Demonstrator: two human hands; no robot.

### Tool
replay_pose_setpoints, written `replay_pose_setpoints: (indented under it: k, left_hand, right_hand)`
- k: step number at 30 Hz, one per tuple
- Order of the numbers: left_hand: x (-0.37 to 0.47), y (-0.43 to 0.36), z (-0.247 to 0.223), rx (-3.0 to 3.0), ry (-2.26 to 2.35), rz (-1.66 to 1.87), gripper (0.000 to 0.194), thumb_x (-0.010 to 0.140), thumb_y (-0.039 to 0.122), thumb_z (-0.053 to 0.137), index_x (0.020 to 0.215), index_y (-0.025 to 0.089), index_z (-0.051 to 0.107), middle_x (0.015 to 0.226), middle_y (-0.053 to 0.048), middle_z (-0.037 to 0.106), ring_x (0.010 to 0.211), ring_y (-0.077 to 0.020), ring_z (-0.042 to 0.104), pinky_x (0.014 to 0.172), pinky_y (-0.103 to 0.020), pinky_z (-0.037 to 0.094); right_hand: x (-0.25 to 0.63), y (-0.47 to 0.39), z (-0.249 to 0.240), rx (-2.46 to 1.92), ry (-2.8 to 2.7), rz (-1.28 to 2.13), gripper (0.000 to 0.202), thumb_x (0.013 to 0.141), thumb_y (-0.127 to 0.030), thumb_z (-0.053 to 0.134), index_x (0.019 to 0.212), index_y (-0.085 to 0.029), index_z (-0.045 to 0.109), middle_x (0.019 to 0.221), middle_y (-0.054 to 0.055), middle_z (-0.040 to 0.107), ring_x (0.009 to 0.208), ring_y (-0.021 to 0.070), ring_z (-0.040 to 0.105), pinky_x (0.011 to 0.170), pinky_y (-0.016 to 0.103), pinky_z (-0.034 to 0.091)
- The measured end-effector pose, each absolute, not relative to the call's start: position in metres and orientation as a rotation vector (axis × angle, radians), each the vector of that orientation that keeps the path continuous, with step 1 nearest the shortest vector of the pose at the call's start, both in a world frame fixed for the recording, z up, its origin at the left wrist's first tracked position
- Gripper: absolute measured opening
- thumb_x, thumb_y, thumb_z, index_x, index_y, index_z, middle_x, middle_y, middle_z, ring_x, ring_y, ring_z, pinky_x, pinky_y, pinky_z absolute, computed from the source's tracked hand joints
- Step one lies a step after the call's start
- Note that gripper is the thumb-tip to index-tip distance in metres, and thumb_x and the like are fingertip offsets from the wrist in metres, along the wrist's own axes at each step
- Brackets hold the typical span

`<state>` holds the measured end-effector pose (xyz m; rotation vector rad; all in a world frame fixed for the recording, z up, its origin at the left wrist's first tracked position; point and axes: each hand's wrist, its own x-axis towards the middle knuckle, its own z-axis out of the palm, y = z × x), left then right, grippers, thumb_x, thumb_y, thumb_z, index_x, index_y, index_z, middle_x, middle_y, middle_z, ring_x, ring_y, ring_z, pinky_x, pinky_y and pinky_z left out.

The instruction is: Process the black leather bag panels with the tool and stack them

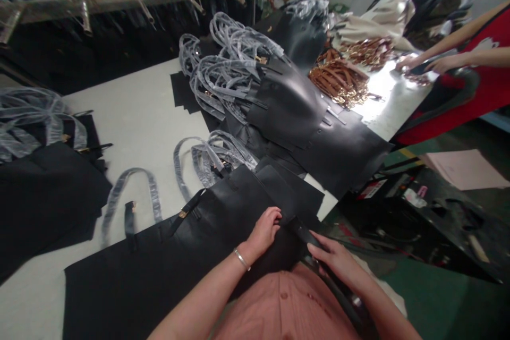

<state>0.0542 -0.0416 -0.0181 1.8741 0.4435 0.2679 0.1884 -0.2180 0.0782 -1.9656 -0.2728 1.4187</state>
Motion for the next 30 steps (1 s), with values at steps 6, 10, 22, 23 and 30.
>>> replay_pose_setpoints:
  k: [6,10,22,23,30]
  left_hand:
    - [0.056,-0.04,-0.019,1.792,0.449,0.302,0.032,0.073,-0.005,0.049,0.093,0.02,0.05,0.117,-0.005,0.049,0.096,-0.0146,0.055,0.085,-0.03,0.053]
    - [0.057,-0.04,-0.021,1.743,0.499,0.319,0.034,0.069,-0.005,0.052,0.091,0.02,0.045,0.113,-0.005,0.045,0.087,-0.0131,0.052,0.076,-0.029,0.055]
    - [0.056,-0.041,-0.025,1.705,0.472,0.369,0.038,0.068,-0.006,0.049,0.094,0.021,0.042,0.111,-0.004,0.041,0.088,-0.0131,0.05,0.075,-0.029,0.055]
    - [0.056,-0.041,-0.026,1.706,0.459,0.37,0.039,0.067,-0.007,0.048,0.094,0.021,0.043,0.111,-0.005,0.041,0.091,-0.0136,0.05,0.078,-0.03,0.055]
    - [0.046,-0.028,-0.02,1.735,0.424,0.319,0.046,0.07,-0.006,0.047,0.107,0.021,0.045,0.117,-0.007,0.041,0.096,-0.0144,0.052,0.085,-0.033,0.054]
  right_hand:
    - [0.189,-0.211,0.081,-1.986,-0.266,1.436,0.062,0.077,-0.048,0.06,0.13,-0.017,0.057,0.058,-0.002,0.063,0.04,0.0113,0.049,0.04,0.023,0.036]
    - [0.188,-0.198,0.079,-2.031,-0.256,1.229,0.068,0.077,-0.048,0.06,0.135,-0.015,0.051,0.065,-0.001,0.065,0.045,0.0121,0.052,0.045,0.024,0.042]
    - [0.182,-0.212,0.081,-2.089,-0.403,1.323,0.058,0.072,-0.046,0.065,0.124,-0.022,0.063,0.079,0.002,0.075,0.05,0.016,0.059,0.049,0.027,0.048]
    - [0.18,-0.206,0.078,-2.074,-0.393,1.294,0.057,0.072,-0.046,0.065,0.123,-0.021,0.064,0.077,0.002,0.074,0.049,0.0154,0.058,0.048,0.027,0.048]
    - [0.19,-0.191,0.085,-2.047,-0.295,1.067,0.074,0.078,-0.051,0.059,0.141,-0.017,0.043,0.096,0.004,0.072,0.059,0.0154,0.06,0.058,0.028,0.051]
